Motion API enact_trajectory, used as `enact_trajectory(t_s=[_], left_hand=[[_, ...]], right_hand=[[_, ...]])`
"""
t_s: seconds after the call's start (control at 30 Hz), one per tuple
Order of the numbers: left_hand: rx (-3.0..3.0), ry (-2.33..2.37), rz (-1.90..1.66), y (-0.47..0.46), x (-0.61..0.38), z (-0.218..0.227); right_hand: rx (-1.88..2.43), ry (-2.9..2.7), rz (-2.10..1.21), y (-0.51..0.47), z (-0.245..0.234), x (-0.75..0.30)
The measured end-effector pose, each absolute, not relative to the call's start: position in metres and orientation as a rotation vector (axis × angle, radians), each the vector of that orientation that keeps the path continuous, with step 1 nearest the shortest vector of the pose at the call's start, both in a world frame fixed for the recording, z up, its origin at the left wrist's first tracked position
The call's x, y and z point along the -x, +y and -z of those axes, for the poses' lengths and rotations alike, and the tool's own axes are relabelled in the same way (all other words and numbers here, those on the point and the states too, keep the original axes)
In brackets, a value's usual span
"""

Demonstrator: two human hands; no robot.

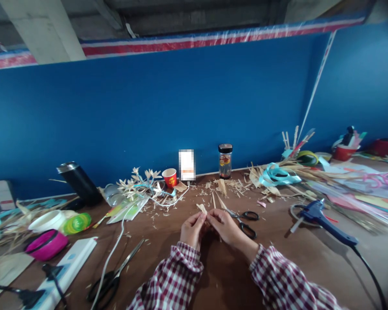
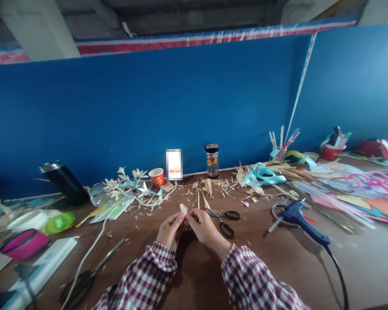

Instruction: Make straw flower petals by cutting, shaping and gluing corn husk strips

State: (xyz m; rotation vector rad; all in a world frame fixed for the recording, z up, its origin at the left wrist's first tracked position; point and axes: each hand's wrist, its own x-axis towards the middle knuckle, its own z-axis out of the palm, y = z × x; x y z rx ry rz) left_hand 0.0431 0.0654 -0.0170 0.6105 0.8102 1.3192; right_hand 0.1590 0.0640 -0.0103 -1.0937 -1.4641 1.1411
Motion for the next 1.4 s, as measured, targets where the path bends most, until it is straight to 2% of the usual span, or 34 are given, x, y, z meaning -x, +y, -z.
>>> enact_trajectory(t_s=[0.27, 0.67, 1.1, 1.4], left_hand=[[-0.487, 0.940, -1.417, 0.068, -0.043, 0.012], [-0.545, 1.015, -1.369, 0.067, -0.039, 0.010], [-0.870, 1.008, -1.270, 0.071, -0.038, 0.036], [-0.895, 1.060, -1.263, 0.069, -0.039, 0.028]], right_hand=[[1.217, -1.678, -0.765, 0.058, 0.011, -0.156], [1.185, -1.711, -0.770, 0.056, 0.006, -0.158], [1.093, -1.698, -0.549, 0.057, 0.003, -0.164], [1.109, -1.727, -0.506, 0.057, 0.003, -0.165]])
